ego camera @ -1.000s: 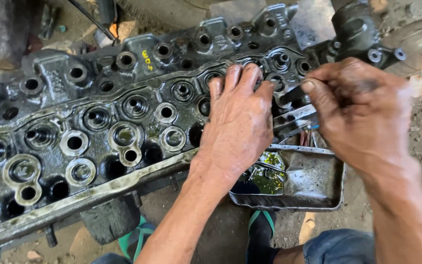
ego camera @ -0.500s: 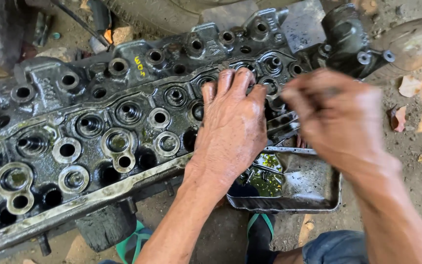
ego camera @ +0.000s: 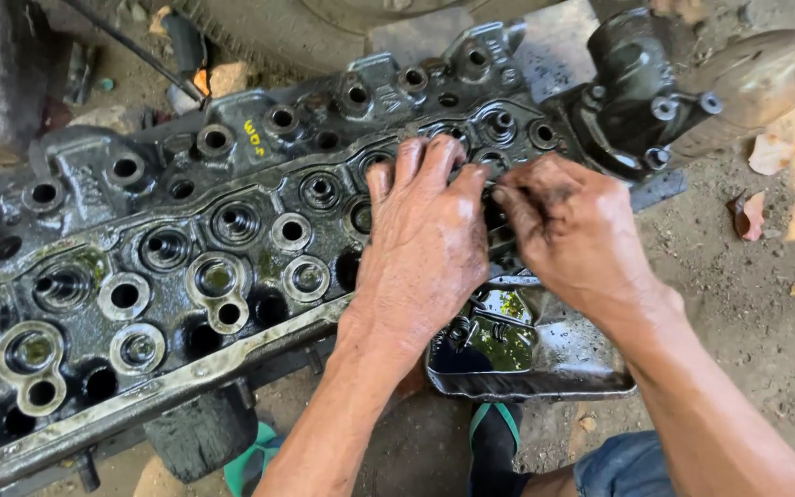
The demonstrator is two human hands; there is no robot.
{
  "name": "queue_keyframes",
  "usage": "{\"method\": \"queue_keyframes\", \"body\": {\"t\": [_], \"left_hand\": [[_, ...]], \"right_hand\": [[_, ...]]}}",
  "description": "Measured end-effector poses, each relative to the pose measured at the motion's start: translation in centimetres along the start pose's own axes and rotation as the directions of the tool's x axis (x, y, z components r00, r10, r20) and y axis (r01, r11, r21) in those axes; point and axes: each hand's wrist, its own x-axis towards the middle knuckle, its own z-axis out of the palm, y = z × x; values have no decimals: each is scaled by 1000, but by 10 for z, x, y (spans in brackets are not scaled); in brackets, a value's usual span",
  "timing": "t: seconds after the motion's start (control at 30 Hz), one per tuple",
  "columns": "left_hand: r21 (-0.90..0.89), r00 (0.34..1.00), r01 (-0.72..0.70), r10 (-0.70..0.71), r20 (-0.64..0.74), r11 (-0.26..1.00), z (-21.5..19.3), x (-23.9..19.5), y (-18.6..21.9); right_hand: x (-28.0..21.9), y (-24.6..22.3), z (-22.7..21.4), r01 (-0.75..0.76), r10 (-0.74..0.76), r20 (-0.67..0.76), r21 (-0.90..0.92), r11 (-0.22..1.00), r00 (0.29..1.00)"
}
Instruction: The person cleans the internal components of a disassembled engine cylinder head using a small brush and a liquid from a plastic bottle. They scrub the valve seats and ports, then pour the liquid into the head to rinse the parts.
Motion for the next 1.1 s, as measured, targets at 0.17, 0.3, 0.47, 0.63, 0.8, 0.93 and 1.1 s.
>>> {"method": "queue_keyframes", "body": {"t": [0.17,0.3,0.47,0.63,0.8,0.93,1.1], "left_hand": [[14,999,-40,40,-12,999,2,4,4],[-46,999,-27,26,-22,999,0,4,6],[-84,999,-36,38,27,996,1,8,9],[-67,998,-7,11,68,998,6,13,12],[-43,997,5,-2,83,999,9,16,16],[-49,998,-2,6,69,999,12,16,14],[-38,999,0,2,47,999,15,17,12]], "right_hand": [[-8,34,-34,14,-10,-78,50,999,997],[-52,129,-89,12,120,-548,231,973,828],[-61,168,-98,-219,405,-324,483,848,855],[-50,171,-66,-578,632,-50,351,736,774],[-49,192,-47,-395,546,-113,572,719,830],[-52,199,-39,-210,488,-237,686,696,840],[-59,210,-73,-87,504,-404,709,700,764]]}}
